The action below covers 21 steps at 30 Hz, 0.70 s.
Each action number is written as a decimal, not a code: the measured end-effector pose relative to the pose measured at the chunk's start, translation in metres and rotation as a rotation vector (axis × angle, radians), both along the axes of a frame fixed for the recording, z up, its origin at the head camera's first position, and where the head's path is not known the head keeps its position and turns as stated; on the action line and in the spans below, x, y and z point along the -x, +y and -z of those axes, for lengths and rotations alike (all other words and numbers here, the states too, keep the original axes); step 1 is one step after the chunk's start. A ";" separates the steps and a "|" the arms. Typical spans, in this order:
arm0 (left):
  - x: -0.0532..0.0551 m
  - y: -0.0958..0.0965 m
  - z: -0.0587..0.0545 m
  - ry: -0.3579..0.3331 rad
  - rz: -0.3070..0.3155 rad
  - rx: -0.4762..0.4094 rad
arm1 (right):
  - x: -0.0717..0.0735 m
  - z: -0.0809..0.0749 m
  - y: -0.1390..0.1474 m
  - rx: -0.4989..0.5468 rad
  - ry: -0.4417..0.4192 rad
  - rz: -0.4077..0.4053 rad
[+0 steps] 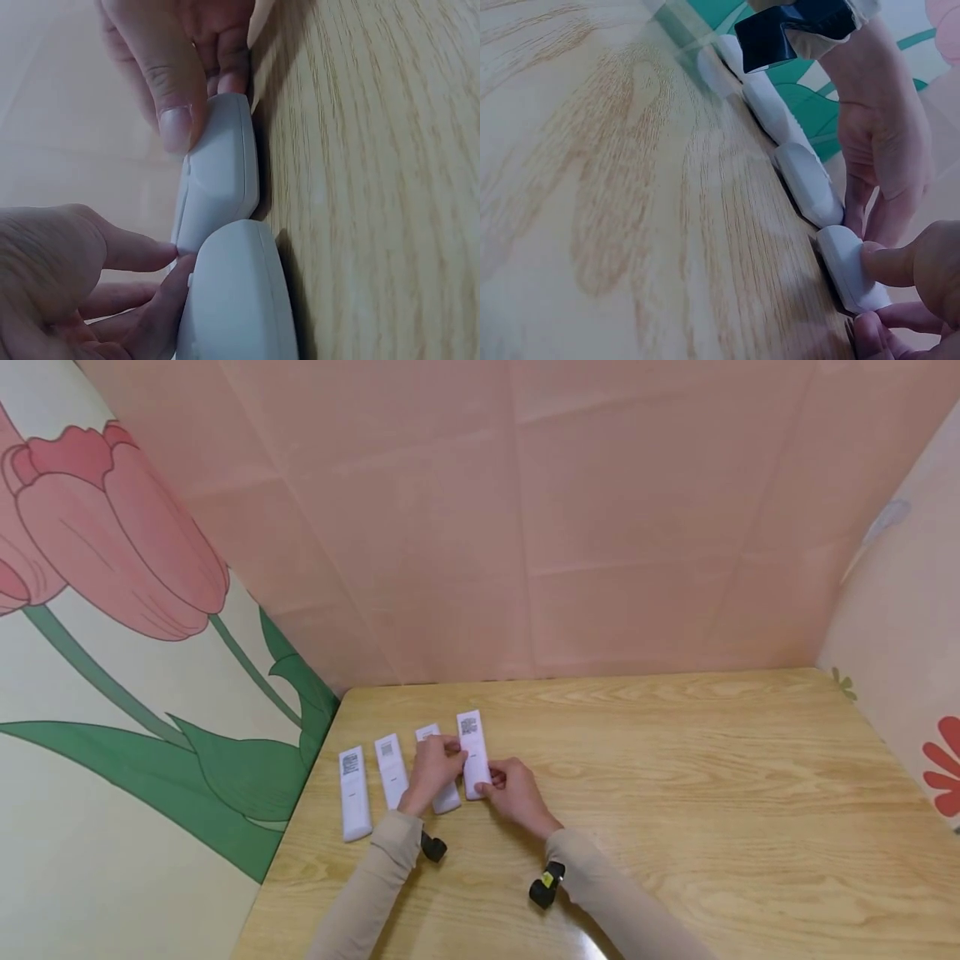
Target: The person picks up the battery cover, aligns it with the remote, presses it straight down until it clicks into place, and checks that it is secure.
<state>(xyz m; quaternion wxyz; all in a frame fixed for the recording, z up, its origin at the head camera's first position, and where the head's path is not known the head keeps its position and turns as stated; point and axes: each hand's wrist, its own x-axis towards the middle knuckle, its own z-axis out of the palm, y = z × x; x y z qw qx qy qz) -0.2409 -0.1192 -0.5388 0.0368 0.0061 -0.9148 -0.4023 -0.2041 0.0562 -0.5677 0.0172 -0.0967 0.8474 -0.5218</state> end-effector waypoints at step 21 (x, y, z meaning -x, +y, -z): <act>-0.007 0.000 -0.021 -0.073 0.149 0.085 | 0.009 -0.010 0.034 -0.011 0.028 -0.015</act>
